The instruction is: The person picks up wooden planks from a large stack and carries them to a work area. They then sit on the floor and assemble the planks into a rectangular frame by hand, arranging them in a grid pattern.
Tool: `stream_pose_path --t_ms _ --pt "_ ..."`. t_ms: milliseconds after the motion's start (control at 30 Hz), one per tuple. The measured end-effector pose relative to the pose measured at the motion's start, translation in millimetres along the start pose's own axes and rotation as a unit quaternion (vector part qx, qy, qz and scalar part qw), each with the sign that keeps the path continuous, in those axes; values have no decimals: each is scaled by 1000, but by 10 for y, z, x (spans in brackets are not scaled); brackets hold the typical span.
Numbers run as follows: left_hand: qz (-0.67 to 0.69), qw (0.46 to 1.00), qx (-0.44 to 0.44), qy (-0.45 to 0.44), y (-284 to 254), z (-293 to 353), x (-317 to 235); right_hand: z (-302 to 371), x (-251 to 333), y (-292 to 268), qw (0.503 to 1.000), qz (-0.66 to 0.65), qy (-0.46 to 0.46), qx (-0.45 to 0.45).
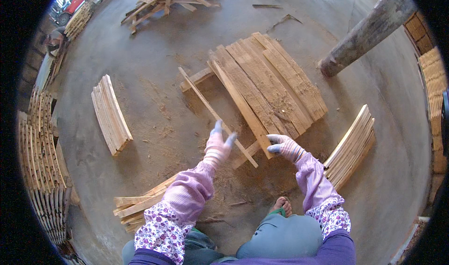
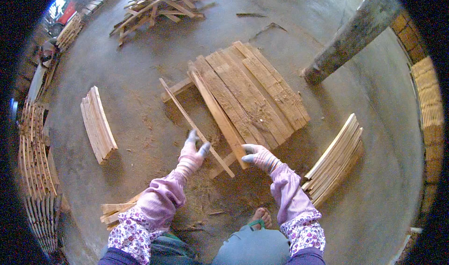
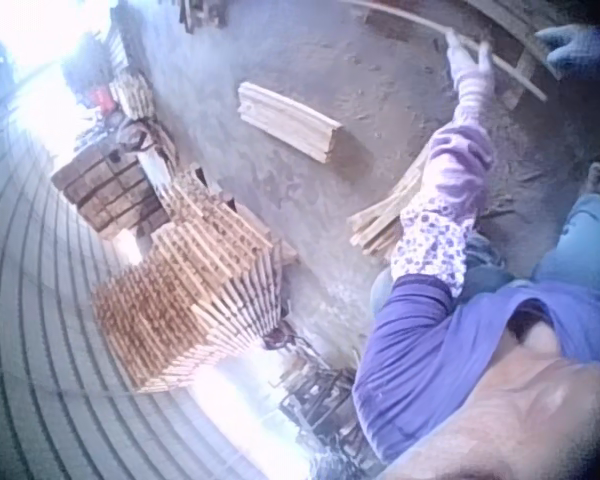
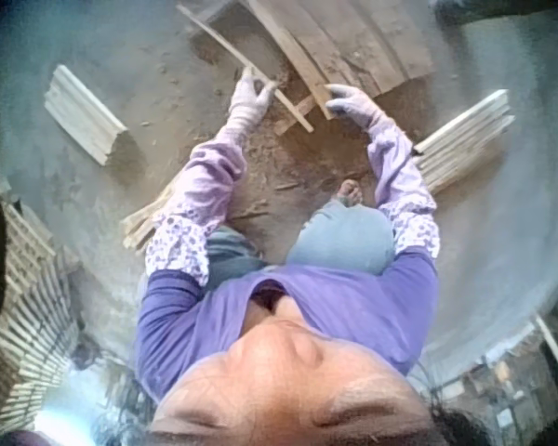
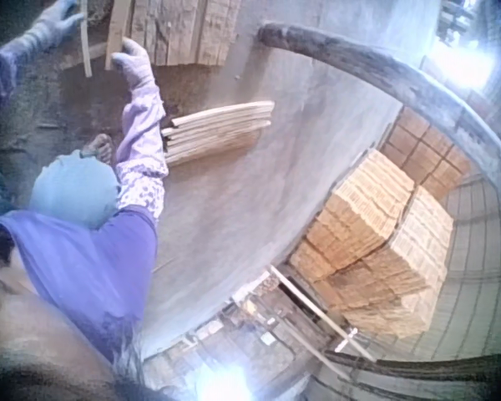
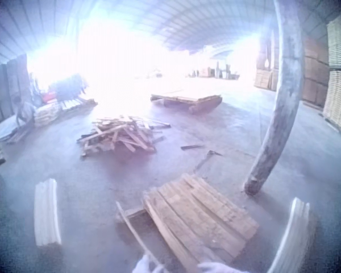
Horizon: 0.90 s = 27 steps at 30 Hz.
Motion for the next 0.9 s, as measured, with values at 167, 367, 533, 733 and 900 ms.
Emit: stream_pose_path --t_ms 167,367,533,733,900 --pt "275 950 -101 -106 -412 -567 59 389 157 949 964 233 -94 85" --pt "201 956 -121 -174 -1916 -362 796 188 417 542 784 575 -133 -193" --pt "-120 984 47 -119 -2768 331 1007 -82 -97 111 595 726 -102 -330" --pt "-299 896 227 -236 -3150 1703 2165 -42 -260 -219 968 46 -19 -244" --pt "-317 850 268 -325 -3021 2286 2551 102 -37 -29 960 -259 86 -56"
Point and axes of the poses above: each hand's wrist, its own z-axis away from the middle knuckle, its own y-axis out of the palm, x = y × z, the point moved 7 cm from there along -z, towards the middle knuckle, and after that the axes turned 6 degrees about z, right-handed, at the moved point
